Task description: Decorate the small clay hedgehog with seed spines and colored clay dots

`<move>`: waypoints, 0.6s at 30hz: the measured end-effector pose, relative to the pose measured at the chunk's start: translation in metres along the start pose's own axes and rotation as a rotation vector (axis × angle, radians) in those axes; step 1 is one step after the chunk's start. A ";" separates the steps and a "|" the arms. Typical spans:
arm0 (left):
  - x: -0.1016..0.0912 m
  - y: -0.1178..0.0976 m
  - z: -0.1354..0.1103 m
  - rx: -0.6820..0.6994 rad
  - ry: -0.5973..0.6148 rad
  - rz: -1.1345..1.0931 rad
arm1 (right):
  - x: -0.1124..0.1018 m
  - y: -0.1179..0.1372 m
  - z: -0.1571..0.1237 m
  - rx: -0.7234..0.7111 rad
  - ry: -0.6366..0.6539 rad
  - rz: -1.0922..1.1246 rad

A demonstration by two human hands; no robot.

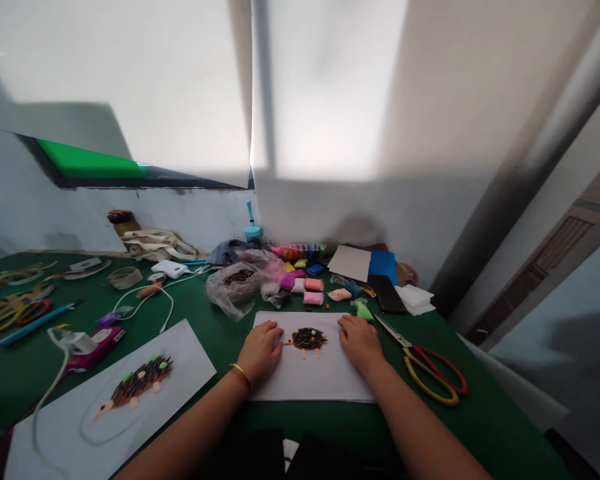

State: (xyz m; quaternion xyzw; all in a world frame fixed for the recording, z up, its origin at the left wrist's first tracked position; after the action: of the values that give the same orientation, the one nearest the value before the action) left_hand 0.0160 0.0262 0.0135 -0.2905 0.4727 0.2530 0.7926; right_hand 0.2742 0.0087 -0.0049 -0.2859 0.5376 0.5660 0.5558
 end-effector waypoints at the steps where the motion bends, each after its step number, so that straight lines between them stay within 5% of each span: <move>1: 0.000 0.000 0.000 -0.006 0.004 -0.004 | 0.000 0.000 0.000 0.002 0.000 -0.003; 18: 0.000 0.002 -0.001 -0.017 -0.014 -0.035 | 0.002 -0.001 0.001 -0.006 -0.014 -0.008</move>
State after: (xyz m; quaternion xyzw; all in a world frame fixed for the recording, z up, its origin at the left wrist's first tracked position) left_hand 0.0140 0.0274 0.0130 -0.3035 0.4600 0.2452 0.7976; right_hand 0.2745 0.0101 -0.0067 -0.2857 0.5311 0.5672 0.5609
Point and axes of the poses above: each hand's wrist, its own z-axis towards the middle knuckle, its own x-axis out of the palm, y = z × x, the point moved 6 cm from there along z, towards the middle knuckle, and after that the axes turned 13 degrees about x, right-handed, at the moved point
